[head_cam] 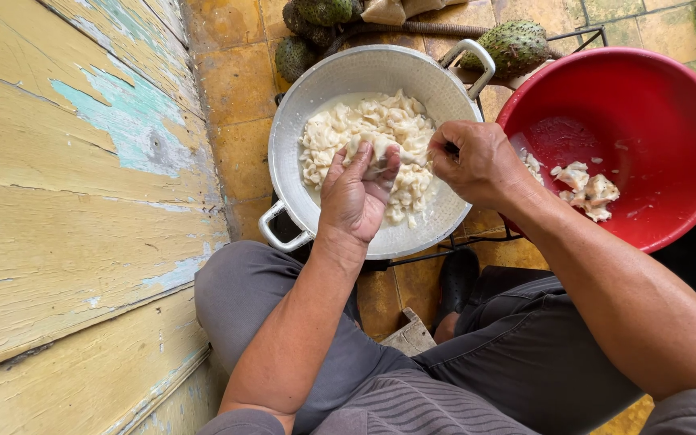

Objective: Manually separating and transferring fruit segments from a bowl to a pan with liquid

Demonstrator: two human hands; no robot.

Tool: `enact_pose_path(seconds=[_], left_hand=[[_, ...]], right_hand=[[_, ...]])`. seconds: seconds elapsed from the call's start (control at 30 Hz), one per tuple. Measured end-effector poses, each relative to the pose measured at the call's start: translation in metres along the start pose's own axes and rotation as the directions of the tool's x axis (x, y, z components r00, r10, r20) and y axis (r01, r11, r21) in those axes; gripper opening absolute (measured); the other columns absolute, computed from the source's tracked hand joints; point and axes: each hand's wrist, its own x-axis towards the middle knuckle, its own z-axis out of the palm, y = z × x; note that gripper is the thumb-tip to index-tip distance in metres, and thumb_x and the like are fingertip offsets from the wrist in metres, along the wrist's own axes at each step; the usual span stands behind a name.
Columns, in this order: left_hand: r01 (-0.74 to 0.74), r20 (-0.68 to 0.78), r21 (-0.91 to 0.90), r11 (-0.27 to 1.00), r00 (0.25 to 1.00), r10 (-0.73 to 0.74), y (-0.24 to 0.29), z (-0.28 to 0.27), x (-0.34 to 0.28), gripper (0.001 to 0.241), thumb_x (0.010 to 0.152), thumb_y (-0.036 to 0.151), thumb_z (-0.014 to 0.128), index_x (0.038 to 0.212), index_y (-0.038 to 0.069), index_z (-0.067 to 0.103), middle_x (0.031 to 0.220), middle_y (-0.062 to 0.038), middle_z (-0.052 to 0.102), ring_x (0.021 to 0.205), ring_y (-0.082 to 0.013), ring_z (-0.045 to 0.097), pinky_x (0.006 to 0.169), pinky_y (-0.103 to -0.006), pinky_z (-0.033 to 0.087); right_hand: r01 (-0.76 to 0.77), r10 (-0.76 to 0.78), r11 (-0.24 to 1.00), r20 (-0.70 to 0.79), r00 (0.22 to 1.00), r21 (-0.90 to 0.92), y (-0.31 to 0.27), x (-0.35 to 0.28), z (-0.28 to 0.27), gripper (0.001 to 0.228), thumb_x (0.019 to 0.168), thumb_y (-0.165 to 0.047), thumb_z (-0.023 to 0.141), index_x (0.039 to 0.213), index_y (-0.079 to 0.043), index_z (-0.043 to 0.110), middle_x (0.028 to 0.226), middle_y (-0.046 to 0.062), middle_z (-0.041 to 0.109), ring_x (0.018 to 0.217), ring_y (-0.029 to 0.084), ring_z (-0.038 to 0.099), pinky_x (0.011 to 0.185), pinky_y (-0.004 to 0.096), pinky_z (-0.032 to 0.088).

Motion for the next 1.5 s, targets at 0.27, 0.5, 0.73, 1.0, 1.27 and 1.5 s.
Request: enact_pose_path(seconds=[0.27, 0.5, 0.73, 1.0, 1.27, 1.5], left_hand=[[-0.194, -0.156, -0.083, 0.977, 0.971, 0.180, 0.021, 0.002, 0.003, 0.028, 0.092, -0.004, 0.067, 0.110, 0.009, 0.051, 0.105, -0.027, 0.069, 0.095, -0.0442, 0.073, 0.083, -0.0453, 0.067], [-0.089, -0.153, 0.116, 0.989, 0.982, 0.107, -0.013, -0.007, -0.001, 0.064, 0.075, -0.014, 0.079, 0.124, 0.008, 0.045, 0.098, -0.023, 0.068, 0.085, -0.0386, 0.075, 0.078, -0.0456, 0.067], [-0.067, -0.091, 0.144, 0.987, 0.993, 0.081, -0.025, 0.001, -0.009, 0.066, 0.070, -0.014, 0.085, 0.122, 0.008, 0.051, 0.094, -0.020, 0.071, 0.080, -0.0323, 0.075, 0.078, -0.0442, 0.066], [-0.107, -0.030, 0.237, 0.966, 0.993, 0.118, -0.023, 0.004, -0.015, 0.070, 0.063, -0.017, 0.088, 0.120, 0.006, 0.054, 0.098, -0.022, 0.073, 0.084, -0.0345, 0.076, 0.075, -0.0424, 0.067], [-0.208, -0.109, 0.300, 0.931, 0.962, 0.249, -0.016, 0.016, -0.022, 0.068, 0.060, -0.011, 0.092, 0.115, 0.008, 0.057, 0.089, -0.014, 0.074, 0.074, -0.0248, 0.074, 0.071, -0.0359, 0.064], [-0.229, -0.077, 0.330, 0.916, 0.960, 0.268, 0.000, 0.016, -0.021, 0.072, 0.059, -0.010, 0.094, 0.118, 0.007, 0.054, 0.089, -0.019, 0.074, 0.073, -0.0275, 0.075, 0.069, -0.0406, 0.065]], right_hand=[[-0.026, 0.025, 0.999, -0.024, 0.999, -0.022, 0.003, -0.002, -0.005, 0.005, 0.089, -0.005, 0.066, 0.090, -0.001, 0.069, 0.080, 0.024, 0.065, 0.076, 0.035, 0.067, 0.062, 0.042, 0.051], [-0.108, 0.109, 0.993, -0.022, 0.994, 0.053, -0.008, -0.002, -0.013, 0.009, 0.090, -0.010, 0.064, 0.094, -0.008, 0.072, 0.082, 0.014, 0.067, 0.078, 0.022, 0.064, 0.064, 0.038, 0.051], [-0.007, 0.001, 0.995, 0.064, 0.998, 0.097, -0.029, -0.010, -0.005, 0.008, 0.087, -0.003, 0.067, 0.091, -0.006, 0.073, 0.082, 0.018, 0.070, 0.077, 0.025, 0.068, 0.064, 0.040, 0.053], [0.110, -0.118, 0.988, 0.067, 0.991, 0.113, -0.020, -0.005, 0.000, 0.006, 0.087, -0.002, 0.069, 0.092, -0.004, 0.073, 0.079, 0.017, 0.067, 0.071, 0.024, 0.065, 0.059, 0.037, 0.051], [0.164, -0.176, 0.982, 0.129, 0.976, 0.094, -0.031, -0.004, 0.002, 0.006, 0.084, -0.002, 0.068, 0.089, -0.002, 0.072, 0.076, 0.018, 0.064, 0.066, 0.024, 0.062, 0.056, 0.037, 0.049], [0.124, -0.133, 0.989, 0.113, 0.985, 0.080, -0.029, -0.006, -0.001, 0.010, 0.087, 0.003, 0.064, 0.091, 0.002, 0.074, 0.078, 0.020, 0.067, 0.070, 0.029, 0.066, 0.059, 0.037, 0.052]])
